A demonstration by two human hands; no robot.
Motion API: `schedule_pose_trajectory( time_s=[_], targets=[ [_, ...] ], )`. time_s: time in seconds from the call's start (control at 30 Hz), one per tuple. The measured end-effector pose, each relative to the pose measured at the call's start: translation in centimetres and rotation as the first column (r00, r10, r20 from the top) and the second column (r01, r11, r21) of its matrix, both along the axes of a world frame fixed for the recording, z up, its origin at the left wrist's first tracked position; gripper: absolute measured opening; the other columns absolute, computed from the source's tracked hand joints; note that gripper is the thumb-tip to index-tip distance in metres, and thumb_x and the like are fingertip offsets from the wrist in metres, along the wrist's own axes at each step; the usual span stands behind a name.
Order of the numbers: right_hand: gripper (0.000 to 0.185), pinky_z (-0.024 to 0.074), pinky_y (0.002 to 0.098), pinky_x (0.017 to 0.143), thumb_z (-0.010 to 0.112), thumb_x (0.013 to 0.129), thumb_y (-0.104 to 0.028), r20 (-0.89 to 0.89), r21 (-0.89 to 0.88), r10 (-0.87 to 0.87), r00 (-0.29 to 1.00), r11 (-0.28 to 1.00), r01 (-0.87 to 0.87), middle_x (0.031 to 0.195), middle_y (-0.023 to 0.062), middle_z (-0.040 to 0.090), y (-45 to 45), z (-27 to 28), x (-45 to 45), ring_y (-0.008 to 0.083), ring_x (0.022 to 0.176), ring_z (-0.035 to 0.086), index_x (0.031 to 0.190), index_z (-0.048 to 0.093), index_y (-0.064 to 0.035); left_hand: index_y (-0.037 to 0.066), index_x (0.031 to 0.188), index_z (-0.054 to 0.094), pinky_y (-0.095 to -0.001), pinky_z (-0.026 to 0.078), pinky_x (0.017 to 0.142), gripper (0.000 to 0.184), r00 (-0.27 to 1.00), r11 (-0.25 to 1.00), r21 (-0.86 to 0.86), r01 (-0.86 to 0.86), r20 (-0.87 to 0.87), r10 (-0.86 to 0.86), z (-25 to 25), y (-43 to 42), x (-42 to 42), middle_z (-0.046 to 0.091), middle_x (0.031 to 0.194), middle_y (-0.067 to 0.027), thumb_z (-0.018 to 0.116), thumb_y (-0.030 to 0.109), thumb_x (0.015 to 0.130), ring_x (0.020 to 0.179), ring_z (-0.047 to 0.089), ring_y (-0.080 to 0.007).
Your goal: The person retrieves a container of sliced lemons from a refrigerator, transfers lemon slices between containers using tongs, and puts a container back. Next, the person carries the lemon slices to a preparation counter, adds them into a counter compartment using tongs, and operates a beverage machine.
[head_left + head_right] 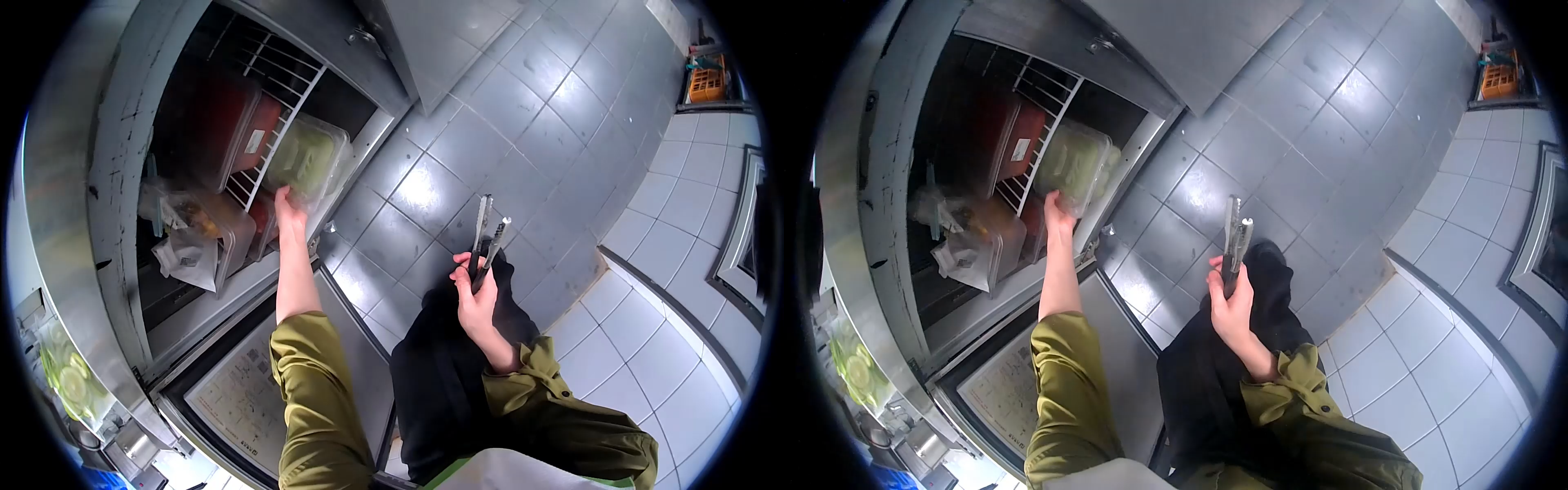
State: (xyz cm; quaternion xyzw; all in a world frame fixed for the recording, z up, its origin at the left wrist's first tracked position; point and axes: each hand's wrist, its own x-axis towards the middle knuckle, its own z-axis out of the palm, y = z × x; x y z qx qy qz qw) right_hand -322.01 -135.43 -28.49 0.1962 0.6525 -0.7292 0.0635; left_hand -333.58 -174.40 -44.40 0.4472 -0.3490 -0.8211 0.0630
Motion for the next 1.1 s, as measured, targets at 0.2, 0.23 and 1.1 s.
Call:
schedule_pose_trajectory(
  time_s=[0.2,0.23,1.1],
  targets=[
    [0.012,0.0416,0.0208,0.059,0.048,0.081,0.0,-0.022,-0.017,0.004,1.0,1.0,-0.005,0.08,0.0025,0.05,0.3,-0.2,-0.4,0.0072,0.066,0.049,0.093,0.049,-0.0003,0.012,0.129,0.022,-0.0596,0.032,0.087,0.066,0.946,0.986,0.159,-0.054,0.325,0.0,6.6,6.7,0.0,0.034,0.124,-0.0208,0.057,0.032,0.078,0.109,0.043,-0.0341],
    [0.013,0.0433,0.0215,0.06,0.048,0.08,0.0,-0.033,-0.012,0.008,0.999,1.0,-0.009,0.08,0.0028,0.05,0.2,-0.3,-0.6,0.0073,0.066,0.049,0.094,0.048,-0.0006,0.013,0.134,0.011,-0.0651,0.028,0.087,0.075,0.935,0.935,0.302,-0.188,0.345,0.076,7.5,9.2,0.2,0.028,0.127,-0.0255,0.057,0.035,0.079,0.112,0.04,-0.0373],
    [0.012,0.0407,0.0225,0.059,0.052,0.078,-0.003,0.043,0.117,0.017,0.999,0.993,-0.022,0.074,0.0029,0.051,1.1,-1.8,2.0,0.0089,0.063,0.049,0.09,0.05,-0.0009,0.005,0.117,0.039,-0.0346,0.043,0.085,0.039,0.979,0.997,0.045,0.055,0.192,-0.063,5.2,11.5,6.0,0.048,0.117,-0.0136,0.047,0.028,0.086,0.103,0.05,-0.0233]
  ],
)
